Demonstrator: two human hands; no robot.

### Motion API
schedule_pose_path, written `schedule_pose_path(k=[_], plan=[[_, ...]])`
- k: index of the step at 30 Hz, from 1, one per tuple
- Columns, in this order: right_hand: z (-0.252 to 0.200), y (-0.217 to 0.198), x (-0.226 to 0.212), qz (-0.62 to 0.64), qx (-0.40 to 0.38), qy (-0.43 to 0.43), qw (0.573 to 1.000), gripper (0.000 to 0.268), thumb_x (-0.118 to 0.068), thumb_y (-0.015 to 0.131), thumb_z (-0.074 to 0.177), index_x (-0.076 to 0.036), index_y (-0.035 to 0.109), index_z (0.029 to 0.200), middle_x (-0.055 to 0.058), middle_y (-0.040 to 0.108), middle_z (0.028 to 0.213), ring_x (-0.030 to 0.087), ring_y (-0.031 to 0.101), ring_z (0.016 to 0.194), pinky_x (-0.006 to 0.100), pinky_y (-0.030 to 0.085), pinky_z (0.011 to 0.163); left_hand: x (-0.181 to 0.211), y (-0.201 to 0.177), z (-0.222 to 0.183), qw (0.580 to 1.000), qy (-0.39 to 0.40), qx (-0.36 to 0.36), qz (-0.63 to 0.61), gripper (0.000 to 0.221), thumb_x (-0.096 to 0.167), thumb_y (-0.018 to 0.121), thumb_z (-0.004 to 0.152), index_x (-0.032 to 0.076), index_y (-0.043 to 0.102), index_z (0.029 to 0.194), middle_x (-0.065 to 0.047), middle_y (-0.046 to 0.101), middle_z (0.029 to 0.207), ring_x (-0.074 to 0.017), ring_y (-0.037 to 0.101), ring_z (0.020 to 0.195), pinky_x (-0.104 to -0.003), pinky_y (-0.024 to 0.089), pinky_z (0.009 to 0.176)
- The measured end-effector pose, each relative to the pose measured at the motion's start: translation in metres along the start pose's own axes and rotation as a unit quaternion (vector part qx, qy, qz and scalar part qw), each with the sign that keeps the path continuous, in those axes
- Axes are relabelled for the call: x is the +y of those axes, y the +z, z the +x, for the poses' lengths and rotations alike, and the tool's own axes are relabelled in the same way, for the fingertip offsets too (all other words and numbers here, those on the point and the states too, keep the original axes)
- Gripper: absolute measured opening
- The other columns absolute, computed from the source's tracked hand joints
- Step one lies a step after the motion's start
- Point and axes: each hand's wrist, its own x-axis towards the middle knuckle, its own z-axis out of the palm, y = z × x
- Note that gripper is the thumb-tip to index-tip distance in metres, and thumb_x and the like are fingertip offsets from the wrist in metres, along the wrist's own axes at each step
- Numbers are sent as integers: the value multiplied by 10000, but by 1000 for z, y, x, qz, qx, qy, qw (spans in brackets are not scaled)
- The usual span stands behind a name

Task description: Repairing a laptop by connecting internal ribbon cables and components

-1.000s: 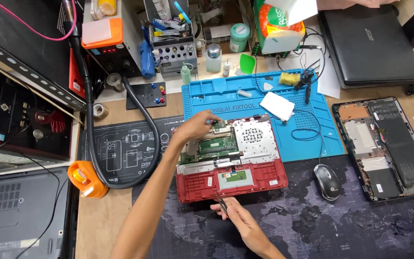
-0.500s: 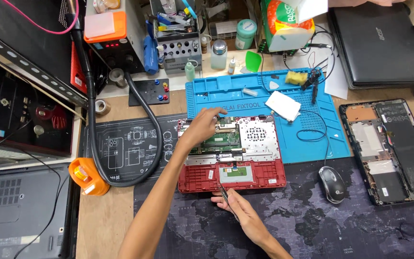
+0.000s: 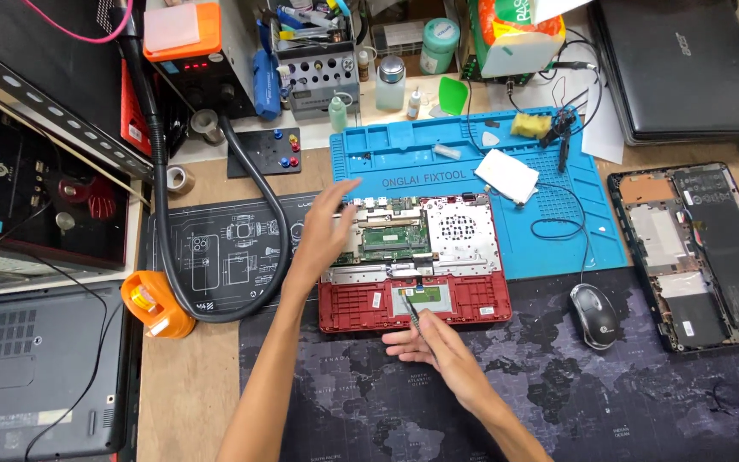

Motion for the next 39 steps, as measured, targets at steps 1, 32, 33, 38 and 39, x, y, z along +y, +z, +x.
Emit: schedule_pose_path(k=[1, 32, 33, 38, 39], plan=[[3, -8, 3, 0, 1, 0, 1000, 521, -412, 409, 998, -3, 703, 1136, 221, 831, 1189, 317, 820, 1019, 359, 633, 915, 5, -4, -9, 1000, 0, 0, -1, 457, 187, 474, 1043, 108, 501, 1492, -142, 514, 1540, -284, 432, 1448, -531, 315, 1203], [81, -139, -60, 20, 266, -352, 897, 222, -214, 597, 1097, -51, 666, 1231, 32, 666, 884, 69, 634, 777, 214, 560, 800, 0, 10, -80, 986, -51, 158, -4, 418, 110, 507, 1060, 102, 564, 1474, -172, 577, 1464, -414, 317, 1507, -559, 287, 1201], [83, -139, -64, 61, 241, -355, 901, 250, -203, 623, 1077, -46, 616, 1272, 59, 695, 923, 89, 668, 792, 236, 581, 821, -1, 10, -81, 986, -52, 157, 0, 422, 106, 514, 1055, 102, 565, 1474, -171, 580, 1460, -412, 322, 1505, -559, 288, 1202], [105, -127, -69, 98, 211, -381, 895, 259, -149, 673, 1026, -74, 541, 1236, 139, 742, 1036, 159, 756, 909, 298, 622, 907, -5, 9, -80, 986, -45, 157, -16, 426, 107, 507, 1060, 98, 556, 1483, -185, 571, 1468, -439, 311, 1501, -582, 287, 1192], [113, -128, -65, 102, 205, -396, 889, 241, -134, 678, 1024, -84, 535, 1211, 153, 747, 1055, 181, 770, 944, 310, 628, 926, -5, 9, -81, 986, -42, 158, -29, 428, 111, 498, 1067, 98, 547, 1493, -190, 566, 1473, -450, 302, 1501, -596, 284, 1188]])
